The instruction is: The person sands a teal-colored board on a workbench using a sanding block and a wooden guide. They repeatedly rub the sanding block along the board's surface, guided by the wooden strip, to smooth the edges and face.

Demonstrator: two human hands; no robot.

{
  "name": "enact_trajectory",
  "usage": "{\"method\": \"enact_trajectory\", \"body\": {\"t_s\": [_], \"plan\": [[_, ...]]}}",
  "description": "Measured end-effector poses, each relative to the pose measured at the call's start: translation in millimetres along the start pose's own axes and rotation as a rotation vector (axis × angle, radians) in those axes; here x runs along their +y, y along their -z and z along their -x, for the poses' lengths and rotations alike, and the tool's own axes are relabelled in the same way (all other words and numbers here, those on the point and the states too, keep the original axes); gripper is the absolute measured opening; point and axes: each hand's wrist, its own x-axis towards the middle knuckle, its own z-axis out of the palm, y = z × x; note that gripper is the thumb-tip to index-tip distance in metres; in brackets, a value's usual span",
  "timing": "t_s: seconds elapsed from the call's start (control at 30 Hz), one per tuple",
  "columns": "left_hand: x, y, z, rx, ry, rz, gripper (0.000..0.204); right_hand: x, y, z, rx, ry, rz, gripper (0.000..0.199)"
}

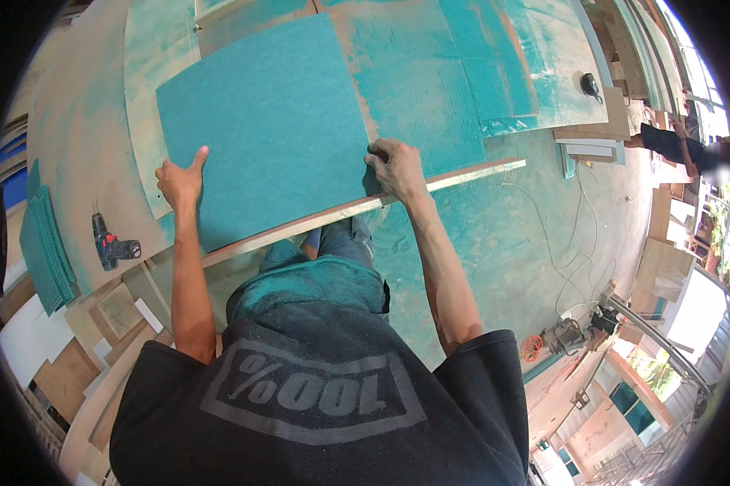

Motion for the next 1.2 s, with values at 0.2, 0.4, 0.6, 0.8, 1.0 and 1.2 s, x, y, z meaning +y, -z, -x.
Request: {"method": "enact_trajectory", "body": {"t_s": [0.2,0.4,0.6,0.8,1.0,1.2], "plan": [[-4,-1,7,-0.044,0.022,-0.032,0.104,6,-2,5,0.003,0.086,-0.006,0.020],[-3,1,1,-0.122,0.025,-0.094,0.110,6,-2,9,0.032,0.169,0.031,0.017],[62,16,0,-0.039,-0.271,-0.113,0.120,6,-4,13,0.055,0.159,0.206,0.018],[171,-10,-46,-0.186,-0.702,-0.056,0.115,-65,-36,79,0.027,0.505,0.332,0.065],[197,-4,-32,-0.353,-0.800,-0.182,0.104,-34,-95,95,0.030,0.549,0.577,0.083],[196,-9,-38,-0.363,-0.782,-0.112,0.100,-50,-90,89,0.002,0.519,0.589,0.066]]}}
